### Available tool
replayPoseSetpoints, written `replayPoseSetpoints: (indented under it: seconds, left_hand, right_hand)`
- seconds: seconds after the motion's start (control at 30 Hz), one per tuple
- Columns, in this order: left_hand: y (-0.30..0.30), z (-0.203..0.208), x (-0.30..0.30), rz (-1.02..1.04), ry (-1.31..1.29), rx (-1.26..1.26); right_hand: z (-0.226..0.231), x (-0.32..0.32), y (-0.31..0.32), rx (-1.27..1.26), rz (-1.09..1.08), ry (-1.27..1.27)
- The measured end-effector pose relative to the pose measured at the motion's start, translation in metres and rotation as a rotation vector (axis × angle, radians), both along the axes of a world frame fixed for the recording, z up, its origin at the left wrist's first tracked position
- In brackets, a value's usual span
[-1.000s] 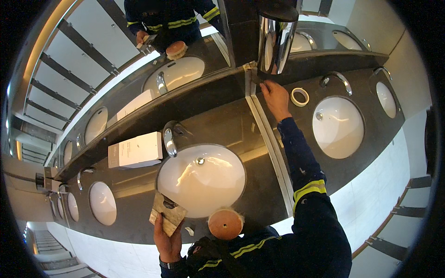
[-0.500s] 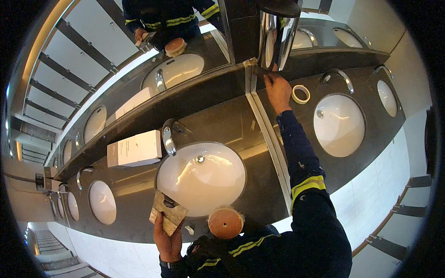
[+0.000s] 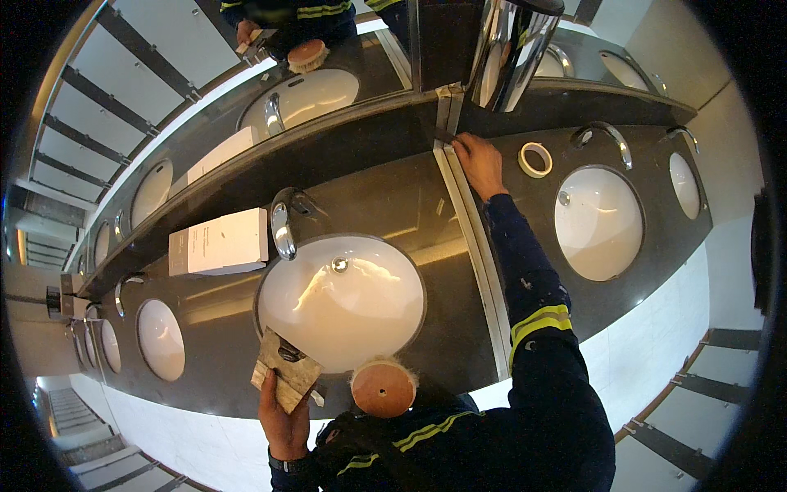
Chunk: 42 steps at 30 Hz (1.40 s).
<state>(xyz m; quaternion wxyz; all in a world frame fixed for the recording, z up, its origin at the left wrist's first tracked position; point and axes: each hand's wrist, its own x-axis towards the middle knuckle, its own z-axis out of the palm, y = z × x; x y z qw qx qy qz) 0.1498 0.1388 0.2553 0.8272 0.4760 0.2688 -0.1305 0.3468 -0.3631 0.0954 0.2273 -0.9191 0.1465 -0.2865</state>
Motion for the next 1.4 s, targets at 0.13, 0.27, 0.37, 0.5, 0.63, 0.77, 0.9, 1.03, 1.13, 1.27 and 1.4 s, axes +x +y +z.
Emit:
replayPoseSetpoints:
  seconds: [0.13, 0.27, 0.37, 0.5, 0.63, 0.77, 0.9, 1.03, 1.13, 1.27, 1.4]
  left_hand:
    - [-0.001, -0.001, 0.000, -0.016, -0.016, 0.049]
    - [-0.008, 0.002, 0.004, 0.019, -0.001, 0.005]
    - [-0.011, 0.003, 0.006, 0.016, 0.018, 0.000]
    - [-0.010, 0.001, 0.006, 0.011, 0.020, 0.009]
    - [-0.009, 0.000, 0.006, 0.030, 0.022, -0.004]
    - [-0.010, 0.001, 0.007, 0.007, 0.020, -0.013]
    - [-0.003, -0.006, 0.004, -0.056, -0.025, 0.093]
    - [-0.008, 0.000, 0.008, 0.024, 0.026, -0.032]
    - [-0.003, -0.003, 0.005, -0.028, -0.013, 0.069]
    - [-0.006, -0.001, 0.007, 0.003, 0.001, 0.016]
    - [-0.007, -0.002, 0.007, -0.031, -0.008, 0.071]
  right_hand:
    - [0.008, 0.003, -0.002, -0.058, -0.086, -0.015]
    - [0.007, -0.001, -0.011, -0.060, -0.126, -0.072]
    - [0.004, -0.003, -0.017, -0.070, -0.146, -0.063]
    - [0.010, -0.009, -0.017, -0.053, -0.194, 0.023]
    - [0.007, -0.026, -0.005, 0.025, -0.247, 0.052]
    - [-0.005, -0.019, 0.002, -0.051, -0.082, -0.066]
    - [-0.010, -0.005, 0.000, -0.068, -0.111, 0.042]
    - [-0.012, -0.005, -0.010, -0.101, -0.186, 0.010]
    - [-0.010, -0.012, -0.012, -0.110, -0.238, 0.135]
    - [-0.019, -0.023, -0.001, -0.092, -0.146, 0.098]
    - [-0.030, -0.010, -0.001, -0.103, -0.042, 0.068]
